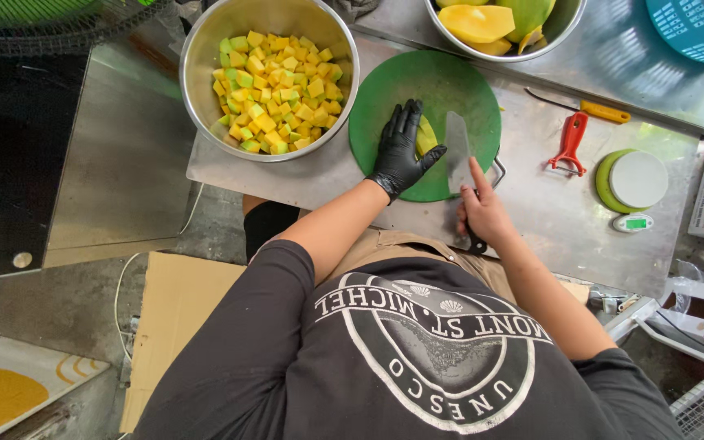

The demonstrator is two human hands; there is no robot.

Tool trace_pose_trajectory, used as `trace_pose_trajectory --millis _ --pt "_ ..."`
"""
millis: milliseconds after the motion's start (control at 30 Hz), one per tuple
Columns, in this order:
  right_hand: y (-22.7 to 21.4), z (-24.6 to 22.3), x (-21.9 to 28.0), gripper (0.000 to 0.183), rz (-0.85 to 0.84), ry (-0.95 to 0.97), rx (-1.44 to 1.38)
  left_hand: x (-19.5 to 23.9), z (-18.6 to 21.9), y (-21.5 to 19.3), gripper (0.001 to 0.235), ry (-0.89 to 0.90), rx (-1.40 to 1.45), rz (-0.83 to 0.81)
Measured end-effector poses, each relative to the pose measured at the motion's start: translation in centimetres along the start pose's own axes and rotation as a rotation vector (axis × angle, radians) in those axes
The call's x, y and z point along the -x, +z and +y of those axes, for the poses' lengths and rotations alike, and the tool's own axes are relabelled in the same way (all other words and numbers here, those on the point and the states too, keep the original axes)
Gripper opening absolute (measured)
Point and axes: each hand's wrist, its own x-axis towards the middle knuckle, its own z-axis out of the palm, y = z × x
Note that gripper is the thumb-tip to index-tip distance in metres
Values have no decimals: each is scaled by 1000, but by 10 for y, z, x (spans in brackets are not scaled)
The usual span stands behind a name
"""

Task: The person dices mango slices on a cutting board using a knife and puts the pieces into a bowl.

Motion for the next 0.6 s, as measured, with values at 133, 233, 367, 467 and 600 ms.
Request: trace_pose_trajectory --millis 133,233,367,467,600 --pt "44 2 -7 69 -102 -71 40 0 10 17 77 -108 -47 -44" --pt "52 -12 -13 67 -129 -40 32 0 8 16 58 -230 159 61" --pt "54 -42 -2 67 -240 -88 -77 -9 18 -4 51 -210 265 148" --pt "57 -83 13 69 -253 -97 -44 -33 34 -41 48 -215 319 192" --pt "78 -150 31 71 -343 -237 -127 -83 20 -124 51 76 213 300"
